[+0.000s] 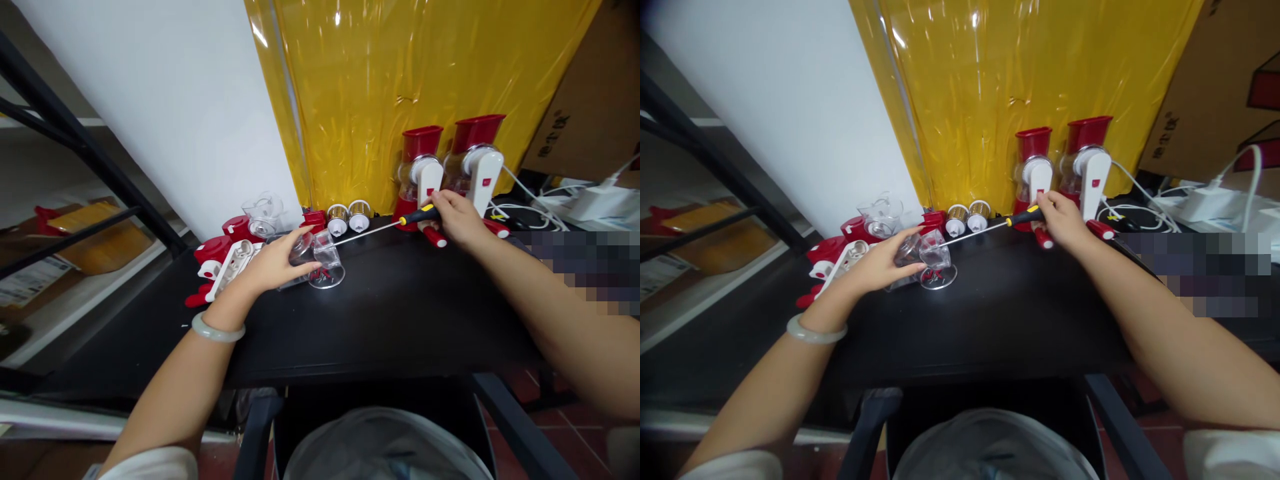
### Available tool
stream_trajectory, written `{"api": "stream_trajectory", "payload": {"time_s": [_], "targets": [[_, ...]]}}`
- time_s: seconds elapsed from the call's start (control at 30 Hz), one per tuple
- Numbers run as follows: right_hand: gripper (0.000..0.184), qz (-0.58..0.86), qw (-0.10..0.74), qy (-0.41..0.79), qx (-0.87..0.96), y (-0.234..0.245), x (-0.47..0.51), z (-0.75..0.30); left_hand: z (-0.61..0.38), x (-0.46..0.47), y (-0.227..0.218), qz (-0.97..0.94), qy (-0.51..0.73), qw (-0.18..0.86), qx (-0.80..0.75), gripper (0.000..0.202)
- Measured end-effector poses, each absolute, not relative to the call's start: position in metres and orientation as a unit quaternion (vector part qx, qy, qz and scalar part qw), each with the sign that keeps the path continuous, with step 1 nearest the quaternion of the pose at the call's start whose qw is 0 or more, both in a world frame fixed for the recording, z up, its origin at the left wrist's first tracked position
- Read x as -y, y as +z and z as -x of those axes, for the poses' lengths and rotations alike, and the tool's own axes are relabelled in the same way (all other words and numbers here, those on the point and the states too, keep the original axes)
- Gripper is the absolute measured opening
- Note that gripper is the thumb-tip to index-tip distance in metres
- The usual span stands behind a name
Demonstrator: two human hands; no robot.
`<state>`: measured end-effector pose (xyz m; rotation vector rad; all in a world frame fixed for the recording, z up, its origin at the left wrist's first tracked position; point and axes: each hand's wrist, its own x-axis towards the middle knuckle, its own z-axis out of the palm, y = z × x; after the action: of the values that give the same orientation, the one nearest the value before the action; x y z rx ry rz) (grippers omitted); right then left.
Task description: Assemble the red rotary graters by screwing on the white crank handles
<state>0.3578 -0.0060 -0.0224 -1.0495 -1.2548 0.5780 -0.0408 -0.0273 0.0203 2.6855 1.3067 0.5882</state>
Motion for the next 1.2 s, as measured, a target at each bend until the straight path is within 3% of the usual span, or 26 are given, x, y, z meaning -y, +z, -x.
{"api": "stream_trajectory", "payload": {"time_s": [0.3,0.4,0.53,0.67,0.77,1.1,1.2], "targets": [[0.004,0.406,0.679,0.385,0.475,-0.014,0.01,-0.352,0.04,0.028,0.02,-0.878,0.194,0.048,-0.435,0.086],[0.012,0.388,0.668,0.419,0.477,-0.012,0.013,-0.353,0.039,0.029,0.021,-0.876,0.193,0.047,-0.439,0.086],[0.004,0.379,0.669,0.417,0.485,-0.013,0.011,-0.354,0.039,0.03,0.021,-0.875,0.193,0.047,-0.441,0.087],[0.034,0.446,0.666,0.335,0.495,-0.017,0.008,-0.356,0.04,0.028,0.021,-0.876,0.195,0.047,-0.438,0.086],[0.044,0.492,0.63,0.271,0.536,-0.019,0.009,-0.358,0.04,0.027,0.02,-0.878,0.193,0.048,-0.436,0.086],[0.017,0.395,0.677,0.381,0.491,-0.017,0.006,-0.353,0.039,0.028,0.021,-0.88,0.194,0.05,-0.431,0.087],[0.016,0.378,0.673,0.413,0.483,-0.014,0.01,-0.353,0.039,0.029,0.021,-0.878,0.195,0.05,-0.435,0.087]]}}
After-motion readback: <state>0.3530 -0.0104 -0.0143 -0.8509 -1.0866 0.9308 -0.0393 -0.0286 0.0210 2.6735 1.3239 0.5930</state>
